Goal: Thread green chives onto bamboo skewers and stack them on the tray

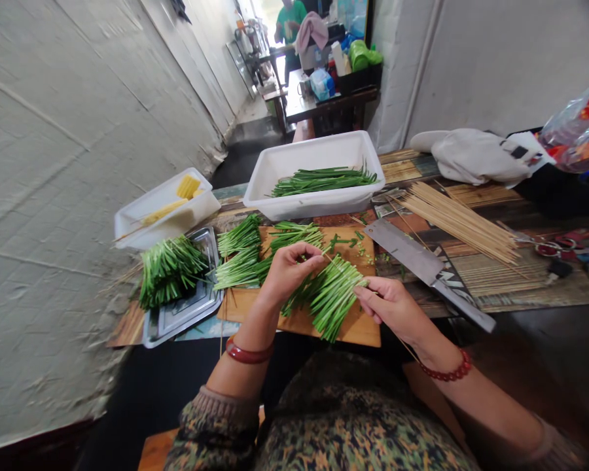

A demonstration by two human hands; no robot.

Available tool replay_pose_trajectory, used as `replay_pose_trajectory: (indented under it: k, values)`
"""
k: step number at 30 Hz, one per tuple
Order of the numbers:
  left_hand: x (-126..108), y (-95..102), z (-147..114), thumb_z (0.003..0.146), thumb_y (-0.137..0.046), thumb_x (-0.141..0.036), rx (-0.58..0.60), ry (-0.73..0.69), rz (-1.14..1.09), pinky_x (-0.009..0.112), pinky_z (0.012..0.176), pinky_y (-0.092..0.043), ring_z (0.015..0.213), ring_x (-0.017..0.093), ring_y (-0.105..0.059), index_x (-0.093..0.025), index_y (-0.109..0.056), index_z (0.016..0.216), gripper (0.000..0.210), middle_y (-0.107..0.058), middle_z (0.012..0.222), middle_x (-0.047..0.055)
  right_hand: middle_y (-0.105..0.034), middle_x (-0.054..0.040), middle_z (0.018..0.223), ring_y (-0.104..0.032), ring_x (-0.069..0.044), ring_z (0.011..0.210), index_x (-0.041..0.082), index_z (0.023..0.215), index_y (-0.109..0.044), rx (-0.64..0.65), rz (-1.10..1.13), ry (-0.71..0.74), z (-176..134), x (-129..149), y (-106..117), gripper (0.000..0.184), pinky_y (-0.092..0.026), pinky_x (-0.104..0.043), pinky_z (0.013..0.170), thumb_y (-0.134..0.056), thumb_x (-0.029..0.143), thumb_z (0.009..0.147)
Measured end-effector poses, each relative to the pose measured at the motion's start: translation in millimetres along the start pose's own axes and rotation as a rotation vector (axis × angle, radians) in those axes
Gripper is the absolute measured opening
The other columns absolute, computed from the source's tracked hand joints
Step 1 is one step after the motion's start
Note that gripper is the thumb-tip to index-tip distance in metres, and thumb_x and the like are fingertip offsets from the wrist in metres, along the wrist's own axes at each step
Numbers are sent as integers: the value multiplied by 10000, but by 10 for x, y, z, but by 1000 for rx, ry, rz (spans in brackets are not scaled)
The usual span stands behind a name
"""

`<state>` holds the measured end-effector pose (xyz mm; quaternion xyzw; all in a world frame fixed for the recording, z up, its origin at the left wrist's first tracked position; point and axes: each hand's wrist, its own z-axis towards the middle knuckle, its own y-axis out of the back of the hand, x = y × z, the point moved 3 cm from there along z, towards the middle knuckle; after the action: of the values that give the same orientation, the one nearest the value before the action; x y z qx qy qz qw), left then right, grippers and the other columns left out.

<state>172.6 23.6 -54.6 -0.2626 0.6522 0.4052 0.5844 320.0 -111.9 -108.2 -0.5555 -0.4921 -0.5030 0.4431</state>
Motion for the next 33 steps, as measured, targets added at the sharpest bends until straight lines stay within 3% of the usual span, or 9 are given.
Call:
replay_pose_trajectory:
  k: [9, 23, 33]
  values:
    - [-42, -11, -23, 695, -753, -290, -11, -24, -3, 221, 597, -400, 601, 95, -511, -143, -681, 696, 164, -617, 653, -11, -454, 52, 511, -390, -80, 430, 200, 600, -473, -7, -1, -13, -11, 39, -15, 417, -295, -222, 430, -556, 499, 880]
    - [-128, 37, -32, 745, -717, -251, -46, -276, 270, 272, 708, -430, 708, 144, -561, -170, -668, 661, 126, -634, 698, 11, -447, 48, 515, -389, -87, 446, 203, 601, -472, 1, -13, -6, -15, 14, -11, 449, -294, -224, 434, -551, 536, 890]
    - [-129, 10, -50, 721, -717, -243, -58, -165, 179, 247, 639, -412, 650, 122, -536, -156, -670, 685, 105, -626, 684, 2, -467, 51, 511, -393, -87, 433, 202, 635, -499, 6, -8, -20, -54, 45, -21, 407, -295, -223, 421, -563, 517, 885]
